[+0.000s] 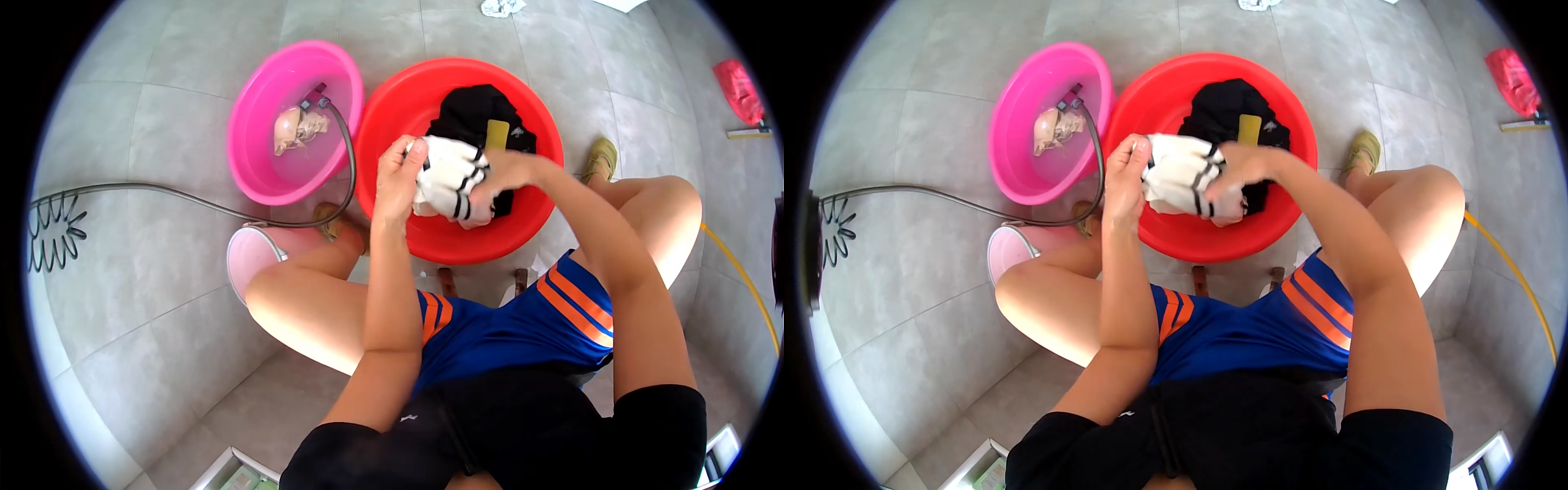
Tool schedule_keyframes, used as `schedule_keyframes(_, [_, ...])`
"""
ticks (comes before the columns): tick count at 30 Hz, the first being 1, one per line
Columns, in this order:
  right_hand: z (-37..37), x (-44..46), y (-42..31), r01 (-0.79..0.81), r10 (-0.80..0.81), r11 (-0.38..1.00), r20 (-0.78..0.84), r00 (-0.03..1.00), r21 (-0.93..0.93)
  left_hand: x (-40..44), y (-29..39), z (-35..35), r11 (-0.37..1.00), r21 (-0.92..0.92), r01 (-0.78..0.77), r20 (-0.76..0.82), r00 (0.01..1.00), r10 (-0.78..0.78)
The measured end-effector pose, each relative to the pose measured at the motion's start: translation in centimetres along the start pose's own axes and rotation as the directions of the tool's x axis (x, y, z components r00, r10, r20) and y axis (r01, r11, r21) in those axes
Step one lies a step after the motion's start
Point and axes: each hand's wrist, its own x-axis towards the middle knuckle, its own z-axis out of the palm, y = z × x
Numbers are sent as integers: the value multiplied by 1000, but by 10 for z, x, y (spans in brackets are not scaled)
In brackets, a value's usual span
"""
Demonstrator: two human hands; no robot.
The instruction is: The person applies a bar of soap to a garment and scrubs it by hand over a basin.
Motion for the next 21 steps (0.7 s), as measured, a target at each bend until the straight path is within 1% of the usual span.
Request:
schedule_keyframes(1, [8, 1, 9, -112, 117, 983, 25, 993, -148, -2, -4, 1, 990, -137, 34, -59, 997, -43])
schedule_keyframes(2, [15, 4, 21, -219, 238, 931, 30, 971, -292, -7, -3, 4, 959, -275, 62, -110, 989, -96])
schedule_keyframes(3, [21, 6, 36, -214, 200, 970, -123, 972, -117, -10, -2, 7, 909, -409, 84, -151, 976, -158])
schedule_keyframes(4, [18, 16, 51, -261, 242, 965, -277, 930, -32, -10, 3, 10, 839, -533, 105, -171, 958, -229])
schedule_keyframes(5, [16, 20, 50, -121, 206, 967, -412, 888, 224, -11, 10, 15, 752, -649, 116, -184, 935, -303])
schedule_keyframes(6, [17, 23, 37, 58, 212, 896, -539, 816, 440, -12, 13, 17, 648, -753, 115, -187, 907, -379])
schedule_keyframes(7, [22, 23, 23, 215, 153, 857, -630, 761, 468, -6, 4, 12, 646, -754, 118, -200, 895, -398])
schedule_keyframes(8, [31, 18, -6, 373, 102, 802, -722, 685, 467, -1, -7, 8, 619, -769, 160, -149, 897, -416])
schedule_keyframes(9, [47, 12, -36, 496, -44, 792, -777, 628, 356, 4, -20, 5, 591, -781, 201, -96, 897, -432])
schedule_keyframes(10, [67, 5, -61, 606, -190, 760, -813, 551, 233, 9, -37, -1, 561, -791, 244, -40, 895, -445])
schedule_keyframes(11, [89, 2, -72, 558, -319, 830, -809, 494, 13, 12, -69, -17, 490, -824, 284, 14, 876, -483])
schedule_keyframes(12, [104, 0, -75, 483, -444, 851, -774, 451, -206, -1, -45, 8, 462, -827, 321, 72, 875, -478])
schedule_keyframes(14, [111, 3, -66, 230, -457, 890, -761, 461, -395, -4, -73, 7, 540, -772, 337, 161, 924, -347])
schedule_keyframes(15, [115, 3, -66, 96, -460, 875, -753, 471, -474, -10, -79, 19, 535, -805, 257, 9, 907, -422])
schedule_keyframes(16, [101, 7, -65, 66, -344, 929, -782, 519, -364, -15, -96, 22, 431, -870, 241, 135, 955, -263])
schedule_keyframes(17, [80, 15, -64, 129, -55, 992, -870, 490, 10, -13, -59, 49, 450, -862, 232, 26, 908, -418])
schedule_keyframes(18, [65, 21, -63, 197, 247, 904, -841, 481, 378, -12, -20, 75, 471, -853, 226, -87, 827, -555])
schedule_keyframes(19, [57, 21, -61, 190, 134, 957, -912, 387, 221, -8, -66, 54, 521, -821, 235, -89, 848, -523])
schedule_keyframes(20, [53, 20, -59, 167, 9, 984, -957, 291, 60, -10, -53, 59, 517, -814, 264, -88, 824, -559])
schedule_keyframes(21, [59, 20, -65, 252, -75, 968, -941, 331, 11, -9, -35, 64, 500, -824, 267, -73, 825, -561])
